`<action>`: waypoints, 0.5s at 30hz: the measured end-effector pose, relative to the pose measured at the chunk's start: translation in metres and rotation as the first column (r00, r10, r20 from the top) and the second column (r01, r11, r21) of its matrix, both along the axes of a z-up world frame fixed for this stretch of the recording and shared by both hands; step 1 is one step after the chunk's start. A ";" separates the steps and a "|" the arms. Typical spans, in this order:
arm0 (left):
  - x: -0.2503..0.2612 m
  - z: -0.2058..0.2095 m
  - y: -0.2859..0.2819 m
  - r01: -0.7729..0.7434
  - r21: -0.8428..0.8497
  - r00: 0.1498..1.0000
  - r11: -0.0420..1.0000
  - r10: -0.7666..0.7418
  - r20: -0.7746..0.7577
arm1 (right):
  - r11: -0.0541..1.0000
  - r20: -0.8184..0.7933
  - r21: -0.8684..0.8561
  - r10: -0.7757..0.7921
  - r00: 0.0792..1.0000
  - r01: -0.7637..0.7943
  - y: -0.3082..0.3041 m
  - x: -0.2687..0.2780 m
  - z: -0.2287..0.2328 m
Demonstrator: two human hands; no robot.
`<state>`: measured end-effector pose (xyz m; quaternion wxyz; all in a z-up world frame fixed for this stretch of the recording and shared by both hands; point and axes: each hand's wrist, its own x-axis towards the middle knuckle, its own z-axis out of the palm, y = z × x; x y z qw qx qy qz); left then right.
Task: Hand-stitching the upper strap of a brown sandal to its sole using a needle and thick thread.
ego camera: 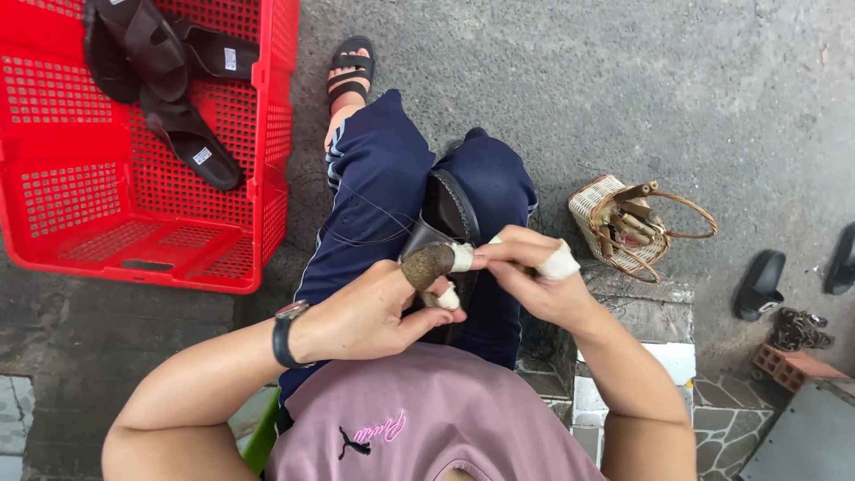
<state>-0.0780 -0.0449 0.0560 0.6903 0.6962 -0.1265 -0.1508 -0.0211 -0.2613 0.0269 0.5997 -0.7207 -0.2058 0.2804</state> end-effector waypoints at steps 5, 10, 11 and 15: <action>0.014 0.005 0.001 -0.126 0.038 0.992 0.991 0.125 0.026 | 0.988 0.258 -0.102 0.140 0.956 -0.118 0.005 0.004 -0.018; 0.031 -0.039 0.013 -0.108 0.632 0.973 0.767 -0.050 0.226 | 0.937 -0.125 0.341 -0.029 0.992 0.070 -0.049 -0.005 -0.011; 0.028 -0.054 0.011 -0.039 0.647 0.976 0.762 -0.109 0.187 | 0.827 -0.295 0.498 -0.121 0.948 0.261 -0.066 -0.012 -0.015; 0.028 -0.071 0.008 -0.127 0.611 0.920 0.781 -0.138 0.367 | 0.666 -0.437 0.590 -0.212 0.874 0.456 -0.136 -0.027 -0.016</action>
